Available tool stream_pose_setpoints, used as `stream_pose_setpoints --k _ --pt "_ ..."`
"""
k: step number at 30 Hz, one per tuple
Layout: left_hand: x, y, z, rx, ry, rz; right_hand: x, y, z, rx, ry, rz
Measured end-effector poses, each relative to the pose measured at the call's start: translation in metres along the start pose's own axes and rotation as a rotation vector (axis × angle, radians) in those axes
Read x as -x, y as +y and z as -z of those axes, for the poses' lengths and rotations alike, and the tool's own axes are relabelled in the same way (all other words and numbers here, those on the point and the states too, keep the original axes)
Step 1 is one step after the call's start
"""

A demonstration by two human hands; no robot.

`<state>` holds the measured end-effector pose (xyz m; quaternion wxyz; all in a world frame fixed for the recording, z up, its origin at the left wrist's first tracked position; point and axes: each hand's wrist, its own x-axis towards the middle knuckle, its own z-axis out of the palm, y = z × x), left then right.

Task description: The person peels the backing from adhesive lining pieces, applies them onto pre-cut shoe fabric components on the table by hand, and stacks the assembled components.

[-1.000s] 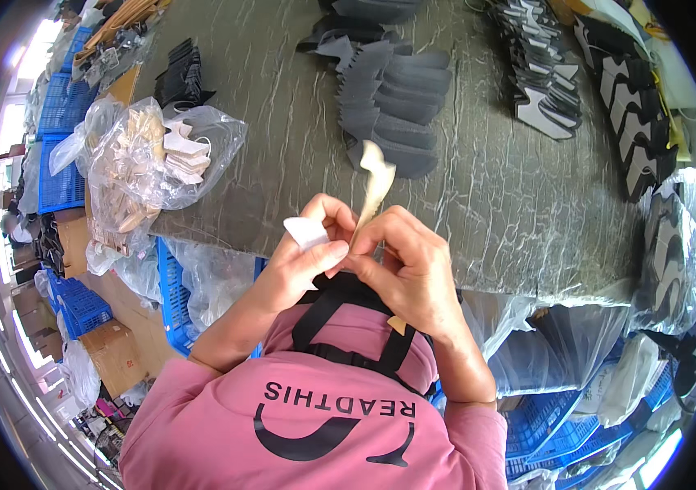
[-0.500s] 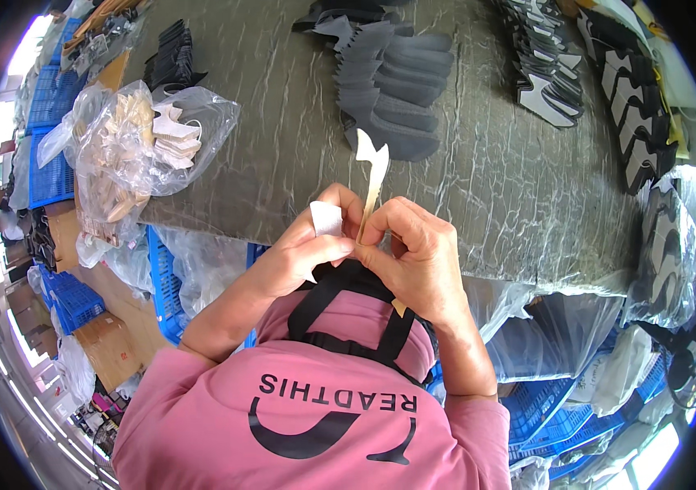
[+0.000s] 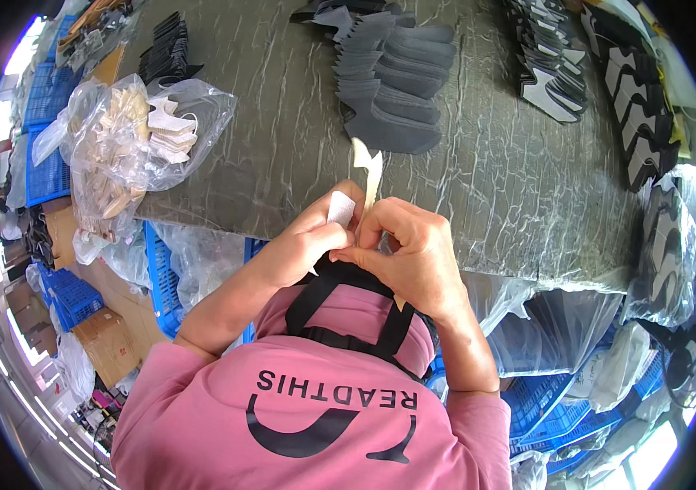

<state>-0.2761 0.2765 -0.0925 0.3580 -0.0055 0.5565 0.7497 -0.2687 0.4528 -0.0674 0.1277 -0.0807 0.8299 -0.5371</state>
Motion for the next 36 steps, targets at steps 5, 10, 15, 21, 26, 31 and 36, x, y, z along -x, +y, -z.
stream_pose_setpoints --k 5,10,15,21,26,31,36 --pt "0.004 0.002 0.006 0.144 -0.087 0.124 0.003 0.017 -0.003 -0.282 -0.091 -0.004" --pt "0.010 0.005 -0.001 0.042 -0.051 0.057 0.003 0.019 -0.001 -0.233 -0.128 -0.021" --pt "0.017 0.004 0.003 0.108 -0.051 0.089 0.002 0.039 0.004 -0.830 -0.036 -0.007" --pt "0.027 -0.001 0.005 -0.090 -0.006 0.071 -0.009 0.056 0.036 -1.382 0.648 -0.256" --pt "0.025 -0.002 -0.008 -0.372 0.185 -0.125 0.018 0.008 0.023 -0.068 0.019 -0.059" --pt "0.014 0.000 -0.018 -0.369 0.130 -0.240 0.020 0.003 0.002 0.267 0.152 0.119" --pt "-0.036 0.017 0.015 -1.182 0.441 -0.756 0.024 0.015 0.033 -0.005 0.421 -0.015"
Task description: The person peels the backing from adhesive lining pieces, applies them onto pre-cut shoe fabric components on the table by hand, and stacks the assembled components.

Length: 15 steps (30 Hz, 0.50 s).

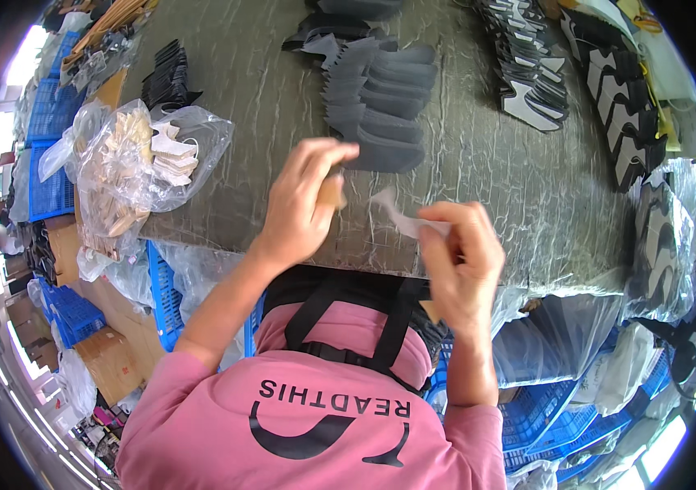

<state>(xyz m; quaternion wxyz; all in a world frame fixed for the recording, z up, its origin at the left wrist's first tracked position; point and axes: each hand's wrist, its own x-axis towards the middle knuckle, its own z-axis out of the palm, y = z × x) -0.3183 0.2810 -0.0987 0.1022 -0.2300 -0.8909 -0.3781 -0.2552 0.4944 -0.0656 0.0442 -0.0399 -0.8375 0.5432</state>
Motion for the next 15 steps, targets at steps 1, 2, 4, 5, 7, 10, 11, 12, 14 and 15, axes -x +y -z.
stream_pose_setpoints --k 1,2,4,5,7,10,11,12,14,15 --pt "-0.006 -0.009 -0.003 -0.078 -0.039 -0.003 0.000 0.005 0.004 -0.151 0.047 -0.038" --pt "-0.007 -0.015 -0.005 -0.157 -0.079 -0.004 0.001 0.007 0.008 -0.303 0.094 -0.078" --pt "0.010 -0.015 -0.007 -0.169 -0.116 -0.057 0.008 0.014 0.020 -0.418 0.109 -0.173" --pt "0.022 -0.013 -0.006 -0.183 -0.156 -0.110 0.011 0.015 0.022 -0.492 0.115 -0.224" --pt "0.045 -0.002 -0.001 -0.169 -0.213 -0.085 0.015 0.019 0.024 -0.508 0.052 -0.259" --pt "0.061 0.003 0.005 -0.126 -0.280 -0.056 0.019 0.022 0.012 -0.509 -0.039 -0.311" --pt "0.061 0.005 0.007 -0.019 -0.241 -0.013 0.021 0.024 0.008 -0.484 -0.073 -0.326" --pt "0.063 0.005 0.007 0.089 -0.201 0.030 0.023 0.027 0.003 -0.459 -0.106 -0.341" --pt "0.060 0.005 0.007 0.215 -0.044 0.089 0.023 0.024 -0.008 -0.450 -0.097 -0.308" --pt "0.060 0.010 0.009 0.378 -0.077 0.235 0.023 0.022 -0.010 -0.384 -0.114 -0.270"
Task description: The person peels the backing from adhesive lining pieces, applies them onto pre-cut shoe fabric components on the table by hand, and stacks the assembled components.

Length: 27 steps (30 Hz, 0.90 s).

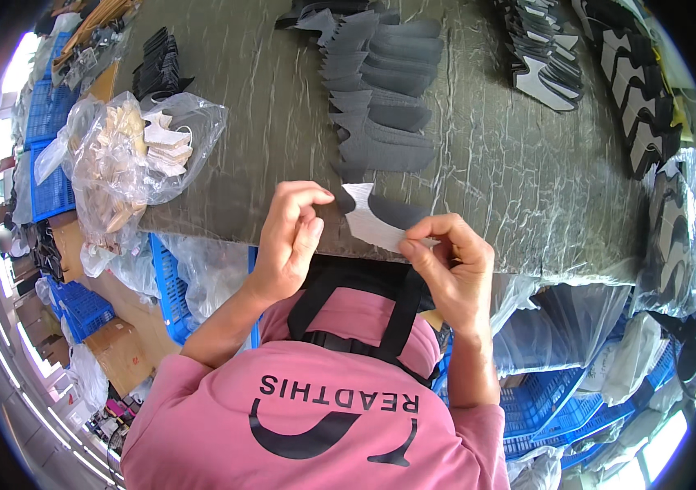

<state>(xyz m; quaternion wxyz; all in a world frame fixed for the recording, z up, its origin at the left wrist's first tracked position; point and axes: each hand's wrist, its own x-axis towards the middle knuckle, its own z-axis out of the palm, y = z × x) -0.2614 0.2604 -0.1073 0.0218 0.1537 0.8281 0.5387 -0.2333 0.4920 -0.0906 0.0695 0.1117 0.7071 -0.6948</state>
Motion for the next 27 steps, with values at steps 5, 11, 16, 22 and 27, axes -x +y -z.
stream_pose_setpoints --k 5,11,16,22,27 --pt "-0.009 -0.003 -0.010 0.407 -0.067 0.312 -0.007 -0.007 -0.012 0.291 0.006 0.123" --pt "-0.019 -0.010 -0.024 0.110 0.062 0.145 -0.012 -0.021 -0.019 0.519 0.068 0.144" --pt "-0.027 -0.004 -0.029 -0.182 0.092 0.020 -0.020 -0.003 -0.020 0.594 0.120 0.107" --pt "-0.029 0.000 -0.030 -0.289 0.070 0.011 -0.023 0.000 -0.022 0.572 0.134 0.027" --pt "-0.027 -0.002 -0.031 -0.319 0.035 0.005 -0.025 -0.004 -0.021 0.560 0.132 -0.003"
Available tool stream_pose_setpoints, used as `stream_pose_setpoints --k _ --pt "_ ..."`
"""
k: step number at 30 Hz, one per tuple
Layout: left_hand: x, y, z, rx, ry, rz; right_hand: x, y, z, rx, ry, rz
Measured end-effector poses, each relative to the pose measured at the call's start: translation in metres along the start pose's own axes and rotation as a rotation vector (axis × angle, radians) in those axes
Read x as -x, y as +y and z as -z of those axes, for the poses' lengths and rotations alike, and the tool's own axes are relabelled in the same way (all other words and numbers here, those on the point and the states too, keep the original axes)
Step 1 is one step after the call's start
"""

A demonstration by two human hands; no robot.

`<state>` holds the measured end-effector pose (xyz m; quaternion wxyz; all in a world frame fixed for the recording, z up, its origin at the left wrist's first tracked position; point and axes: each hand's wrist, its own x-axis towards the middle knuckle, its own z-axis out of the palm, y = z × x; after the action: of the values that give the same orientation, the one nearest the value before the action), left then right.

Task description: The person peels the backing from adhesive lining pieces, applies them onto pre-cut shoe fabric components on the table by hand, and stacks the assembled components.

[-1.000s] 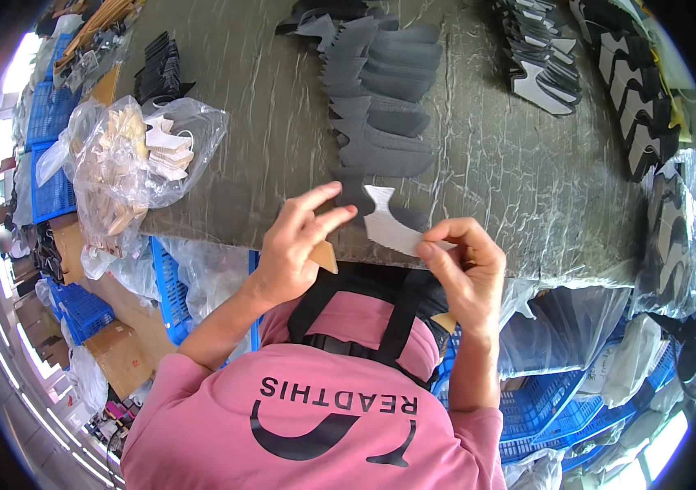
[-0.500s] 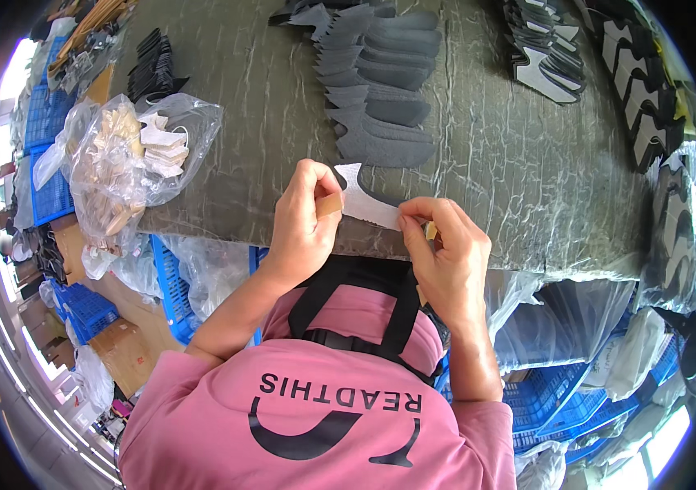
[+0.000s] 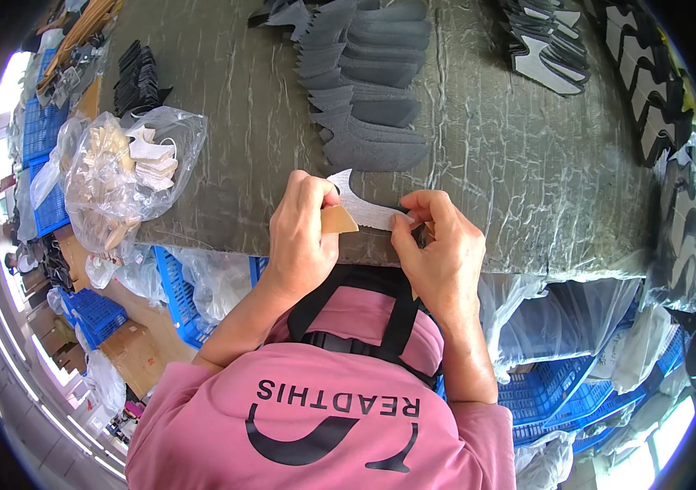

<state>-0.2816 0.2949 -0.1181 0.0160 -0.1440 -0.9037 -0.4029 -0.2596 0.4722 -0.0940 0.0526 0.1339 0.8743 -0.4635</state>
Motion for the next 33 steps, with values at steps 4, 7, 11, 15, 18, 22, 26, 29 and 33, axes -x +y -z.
stream_pose_setpoints --k 4,7,11,15,18,22,26,29,33 --pt "0.007 0.001 -0.002 -0.066 -0.009 0.004 -0.002 0.001 0.000 0.010 -0.016 -0.012" --pt "0.018 0.002 0.001 -0.124 0.008 -0.025 -0.003 0.002 0.004 0.104 0.001 0.057" --pt "0.032 -0.008 0.007 -0.298 -0.076 -0.238 -0.001 0.003 0.003 0.227 -0.008 0.218" --pt "0.028 -0.007 0.016 -0.416 -0.193 -0.259 -0.002 -0.001 0.006 0.265 -0.068 0.294" --pt "0.024 -0.003 0.017 -0.356 -0.180 -0.203 -0.003 -0.003 0.011 0.297 -0.103 0.294" --pt "0.015 0.001 0.018 -0.297 -0.187 -0.212 -0.007 0.000 0.017 0.284 -0.103 0.349" --pt "0.006 -0.004 0.021 0.098 -0.016 -0.125 -0.014 0.012 0.017 0.135 -0.188 0.347" --pt "0.021 -0.010 0.038 0.608 0.006 0.222 -0.038 0.014 0.056 0.083 -0.079 0.257" --pt "0.014 0.000 0.054 1.140 -0.144 0.456 -0.107 0.039 0.128 0.144 0.260 0.224"
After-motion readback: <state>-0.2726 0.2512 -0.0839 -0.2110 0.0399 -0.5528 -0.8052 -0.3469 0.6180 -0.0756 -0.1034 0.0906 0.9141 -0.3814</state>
